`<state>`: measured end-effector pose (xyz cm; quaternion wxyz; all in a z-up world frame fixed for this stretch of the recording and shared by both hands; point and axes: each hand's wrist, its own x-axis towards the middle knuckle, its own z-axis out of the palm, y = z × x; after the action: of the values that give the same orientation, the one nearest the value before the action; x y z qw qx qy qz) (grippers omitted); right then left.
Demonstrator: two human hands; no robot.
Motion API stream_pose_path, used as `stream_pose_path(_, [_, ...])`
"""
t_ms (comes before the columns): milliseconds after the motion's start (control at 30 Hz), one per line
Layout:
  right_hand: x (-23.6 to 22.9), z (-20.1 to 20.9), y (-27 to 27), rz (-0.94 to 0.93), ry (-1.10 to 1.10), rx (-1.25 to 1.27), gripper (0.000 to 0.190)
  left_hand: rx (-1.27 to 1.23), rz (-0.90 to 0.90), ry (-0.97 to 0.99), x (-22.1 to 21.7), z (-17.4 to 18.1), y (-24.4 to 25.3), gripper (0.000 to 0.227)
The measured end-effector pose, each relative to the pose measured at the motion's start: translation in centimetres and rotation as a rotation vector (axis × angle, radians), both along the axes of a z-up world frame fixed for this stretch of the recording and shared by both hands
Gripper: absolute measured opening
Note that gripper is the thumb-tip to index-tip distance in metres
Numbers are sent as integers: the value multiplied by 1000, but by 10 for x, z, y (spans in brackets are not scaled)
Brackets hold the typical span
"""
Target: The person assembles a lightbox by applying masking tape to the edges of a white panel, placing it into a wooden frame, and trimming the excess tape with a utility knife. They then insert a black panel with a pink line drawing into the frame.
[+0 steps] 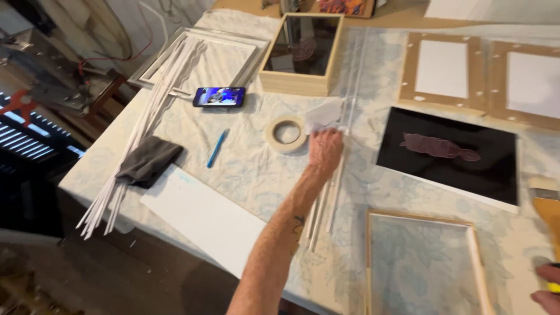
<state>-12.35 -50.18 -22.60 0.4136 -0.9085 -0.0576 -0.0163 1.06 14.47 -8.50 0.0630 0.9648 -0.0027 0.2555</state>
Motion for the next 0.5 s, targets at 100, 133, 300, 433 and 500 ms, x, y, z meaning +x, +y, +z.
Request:
stream_pose_path(100, [-57, 148, 112, -165, 0, 54, 55, 26, -42, -66, -1, 14, 5, 16])
stream_pose_path(133, [-108, 217, 149, -253, -20, 73, 43, 25, -46, -79, -2, 17, 3, 21])
stream_pose_path(300, [-195, 312, 173, -619, 305, 280, 39, -377, -301, -146, -51, 48, -11, 40])
stream_pose_path(433, [-246, 280, 144, -631, 242, 426, 26, -767, -48, 314, -167, 154, -57, 23])
stream_pose_path(500, [-266, 263, 137, -679, 179, 494, 21, -793, -55, 435, -199, 169, -80, 28])
